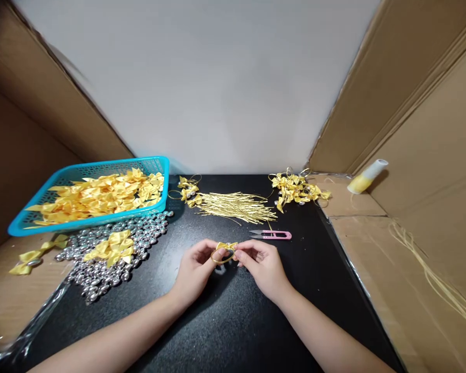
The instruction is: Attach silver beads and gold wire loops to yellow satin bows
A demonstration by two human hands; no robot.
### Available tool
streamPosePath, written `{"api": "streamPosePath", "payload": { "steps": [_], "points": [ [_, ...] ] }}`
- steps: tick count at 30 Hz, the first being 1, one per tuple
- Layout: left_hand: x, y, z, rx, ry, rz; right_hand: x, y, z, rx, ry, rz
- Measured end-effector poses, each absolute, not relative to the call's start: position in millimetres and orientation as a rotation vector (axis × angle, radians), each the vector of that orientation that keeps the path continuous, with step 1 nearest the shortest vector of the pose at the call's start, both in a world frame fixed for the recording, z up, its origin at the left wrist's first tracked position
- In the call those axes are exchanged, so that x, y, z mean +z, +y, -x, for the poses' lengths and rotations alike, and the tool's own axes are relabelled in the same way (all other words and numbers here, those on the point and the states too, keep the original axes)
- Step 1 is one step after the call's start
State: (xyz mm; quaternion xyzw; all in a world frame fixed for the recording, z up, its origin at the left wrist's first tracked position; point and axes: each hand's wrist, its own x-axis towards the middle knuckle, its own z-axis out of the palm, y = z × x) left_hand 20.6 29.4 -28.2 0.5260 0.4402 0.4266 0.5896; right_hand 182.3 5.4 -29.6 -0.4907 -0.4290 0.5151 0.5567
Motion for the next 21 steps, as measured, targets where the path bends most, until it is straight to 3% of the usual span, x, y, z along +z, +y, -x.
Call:
{"api": "streamPosePath", "payload": {
  "steps": [13,21],
  "points": [
    [-26.7,24.7,-18.6,0.906,1.043,-1.459,4.0,-14.9,-194.0,0.931,-1.033,1.251],
    [-23.7,22.8,-19.0,0.886,1.039,-1.625,-28.9,-21.8,-189.1,0.919,-1.139,1.191]
  ]
}}
